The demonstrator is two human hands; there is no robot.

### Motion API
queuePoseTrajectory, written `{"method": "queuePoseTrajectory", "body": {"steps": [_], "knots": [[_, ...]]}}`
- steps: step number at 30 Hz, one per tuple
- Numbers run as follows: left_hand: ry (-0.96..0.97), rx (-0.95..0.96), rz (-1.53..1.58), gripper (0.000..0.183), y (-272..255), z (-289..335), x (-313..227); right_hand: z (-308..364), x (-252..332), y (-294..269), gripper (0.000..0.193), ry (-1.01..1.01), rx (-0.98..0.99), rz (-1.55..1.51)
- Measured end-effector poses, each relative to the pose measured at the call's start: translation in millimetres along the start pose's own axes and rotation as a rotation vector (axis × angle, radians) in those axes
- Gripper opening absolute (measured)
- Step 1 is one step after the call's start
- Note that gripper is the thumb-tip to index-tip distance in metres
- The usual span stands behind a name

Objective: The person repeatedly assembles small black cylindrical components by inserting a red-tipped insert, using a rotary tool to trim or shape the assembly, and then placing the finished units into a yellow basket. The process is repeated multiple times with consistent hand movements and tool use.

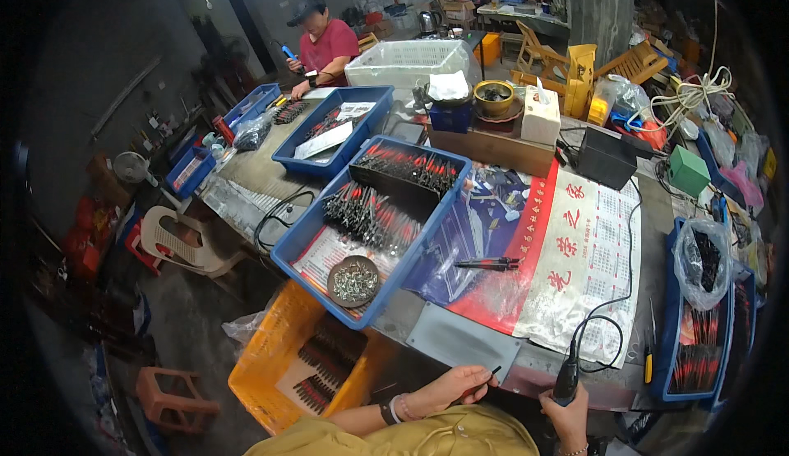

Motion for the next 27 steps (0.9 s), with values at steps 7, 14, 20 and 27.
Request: {"method": "queuePoseTrajectory", "body": {"steps": [7, 14, 20, 27], "knots": [[0.014, 0.018, -0.046, 0.033, -0.1, 4.9, -6.4, -2.8, -3.7, -3.9, 0.028, 0.026, 0.008, -0.091], [-0.024, 0.021, 0.005, 0.033, -1.3, 1.8, -4.1, -1.9, -4.5, -4.9, 0.028, 0.045, 0.053, -0.105], [-0.017, 0.015, 0.028, 0.033, -2.0, 0.3, -1.0, -1.1, -5.2, -4.7, 0.026, 0.01, 0.051, -0.112], [-0.004, 0.013, 0.042, 0.031, -0.6, 1.8, -2.0, -3.5, -7.4, -7.8, 0.026, 0.027, 0.074, -0.077]]}}
Point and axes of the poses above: each hand's wrist, its own z-axis away from the middle knuckle, its own y-axis out of the palm, x = y × z, the point moved 1 cm from there along -z, towards the middle knuckle, and after that the axes turned 8 degrees about -x, right-handed, at the moved point
